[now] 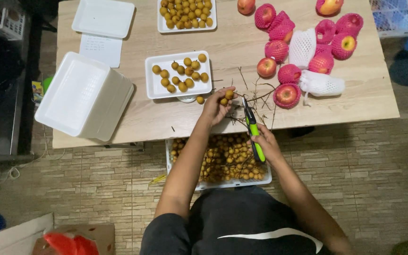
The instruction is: The person uses pruning shears to cut stems off small yellow fruits and places them into a white tray. The person repeatedly picks fruits from a basket, trims the stems, and arranges the fruits in the tray.
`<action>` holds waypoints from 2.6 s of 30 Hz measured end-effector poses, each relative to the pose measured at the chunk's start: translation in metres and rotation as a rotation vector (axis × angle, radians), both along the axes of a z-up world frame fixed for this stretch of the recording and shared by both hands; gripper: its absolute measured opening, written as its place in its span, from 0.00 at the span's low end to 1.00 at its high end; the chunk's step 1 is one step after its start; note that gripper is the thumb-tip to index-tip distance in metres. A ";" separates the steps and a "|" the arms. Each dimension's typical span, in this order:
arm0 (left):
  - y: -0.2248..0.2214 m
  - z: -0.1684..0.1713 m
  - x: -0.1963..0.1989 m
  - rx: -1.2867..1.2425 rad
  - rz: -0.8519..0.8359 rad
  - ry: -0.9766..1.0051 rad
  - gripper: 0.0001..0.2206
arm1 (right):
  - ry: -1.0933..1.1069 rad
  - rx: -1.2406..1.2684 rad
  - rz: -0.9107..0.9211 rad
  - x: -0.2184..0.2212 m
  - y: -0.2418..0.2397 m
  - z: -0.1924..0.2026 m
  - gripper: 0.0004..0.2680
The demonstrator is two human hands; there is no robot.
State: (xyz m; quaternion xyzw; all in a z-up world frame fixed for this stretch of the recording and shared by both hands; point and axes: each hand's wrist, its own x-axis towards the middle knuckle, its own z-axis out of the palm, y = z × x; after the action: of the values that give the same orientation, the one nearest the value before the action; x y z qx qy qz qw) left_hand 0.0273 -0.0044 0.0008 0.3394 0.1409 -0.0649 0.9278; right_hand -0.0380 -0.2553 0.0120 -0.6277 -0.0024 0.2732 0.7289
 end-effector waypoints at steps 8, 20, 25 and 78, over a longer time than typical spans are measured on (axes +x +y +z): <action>0.048 0.005 0.006 0.623 0.316 0.106 0.20 | -0.010 0.024 0.040 0.001 0.014 0.015 0.22; 0.151 0.011 0.046 1.643 0.374 0.301 0.17 | -0.016 0.020 0.039 0.002 0.019 0.021 0.21; 0.082 -0.012 0.012 1.729 0.114 0.272 0.08 | -0.026 0.021 0.046 0.007 0.018 0.016 0.22; 0.036 0.006 -0.046 1.243 0.422 0.092 0.15 | -0.496 -0.501 0.010 0.002 0.042 0.043 0.31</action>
State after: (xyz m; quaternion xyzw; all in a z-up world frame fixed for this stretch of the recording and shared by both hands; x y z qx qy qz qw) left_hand -0.0188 0.0319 0.0065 0.7741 0.2552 0.1972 0.5448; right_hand -0.0358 -0.2136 0.0549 -0.8341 -0.1153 0.1082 0.5284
